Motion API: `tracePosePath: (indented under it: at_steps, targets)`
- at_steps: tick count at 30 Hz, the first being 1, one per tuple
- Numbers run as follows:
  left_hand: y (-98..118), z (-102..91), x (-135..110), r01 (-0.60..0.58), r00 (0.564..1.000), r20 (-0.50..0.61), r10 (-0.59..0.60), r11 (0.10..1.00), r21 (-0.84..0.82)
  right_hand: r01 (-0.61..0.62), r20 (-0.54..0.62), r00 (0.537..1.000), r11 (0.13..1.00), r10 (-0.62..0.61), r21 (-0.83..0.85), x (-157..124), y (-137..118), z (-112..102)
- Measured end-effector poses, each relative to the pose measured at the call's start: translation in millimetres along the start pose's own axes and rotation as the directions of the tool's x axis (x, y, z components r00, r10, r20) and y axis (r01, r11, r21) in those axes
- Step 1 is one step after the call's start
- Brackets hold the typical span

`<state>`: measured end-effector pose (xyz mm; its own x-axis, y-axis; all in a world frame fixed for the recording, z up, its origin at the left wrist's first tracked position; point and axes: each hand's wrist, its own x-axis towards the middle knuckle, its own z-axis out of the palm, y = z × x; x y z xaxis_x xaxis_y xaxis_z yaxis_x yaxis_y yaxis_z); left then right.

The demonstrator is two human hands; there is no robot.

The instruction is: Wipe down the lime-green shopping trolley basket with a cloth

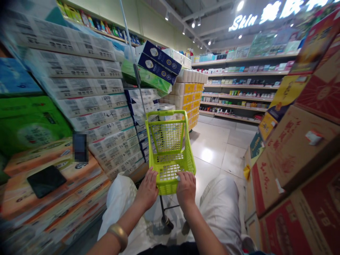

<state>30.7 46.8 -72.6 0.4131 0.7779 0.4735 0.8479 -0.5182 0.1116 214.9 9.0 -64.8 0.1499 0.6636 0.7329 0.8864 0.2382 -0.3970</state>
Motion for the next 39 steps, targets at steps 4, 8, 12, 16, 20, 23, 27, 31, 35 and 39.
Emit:
tracePosePath:
  at_steps: [4, 8, 12, 16, 20, 23, 27, 31, 35, 39]
  targets:
    - [-2, -2.6, -1, -0.009, 1.000, 0.004, 0.009, 1.000, 0.002, 0.106, 0.108, 0.987, 0.987, -0.120, 0.123, -2, -37, 14]
    - [-4, -7.7, -2, 0.003, 1.000, 0.028, -0.003, 1.000, 0.015, 0.151, 0.171, 0.970, 0.979, -0.174, 0.135, 1, -31, 8]
    - [-3, -9.1, -2, 0.009, 0.998, 0.058, -0.010, 1.000, 0.029, 0.120, 0.149, 0.981, 0.992, -0.123, 0.034, 8, 9, -12]
    - [2, -7.1, -3, -0.007, 0.998, 0.065, 0.006, 1.000, 0.019, 0.101, 0.168, 0.981, 0.995, -0.102, 0.013, 10, 29, -26]
    - [3, -7.8, -7, -0.031, 0.999, 0.034, 0.032, 0.999, -0.020, 0.064, 0.150, 0.986, 0.998, -0.066, 0.019, 6, 24, -31]
    - [-5, -12.3, -9, -0.063, 0.997, 0.042, 0.065, 0.997, -0.044, 0.059, 0.141, 0.988, 0.997, -0.066, 0.051, 1, 16, -31]
    - [-25, -22.0, -9, -0.091, 0.993, 0.078, 0.092, 0.996, -0.016, 0.081, 0.155, 0.983, 0.991, -0.098, 0.111, -4, 4, -29]
    - [-48, -31.8, -5, -0.105, 0.991, 0.092, 0.095, 0.988, 0.111, 0.114, 0.186, 0.971, 0.975, -0.149, 0.189, -6, -10, -20]
    - [-60, -36.3, -4, -0.020, 0.999, 0.029, 0.014, 0.976, 0.219, 0.110, 0.213, 0.960, 0.944, -0.182, 0.311, -3, -21, -10]
    - [-35, -31.7, -7, 0.028, 0.999, -0.022, -0.025, 0.988, 0.149, 0.013, 0.225, 0.965, 0.884, -0.133, 0.468, 2, -21, -9]
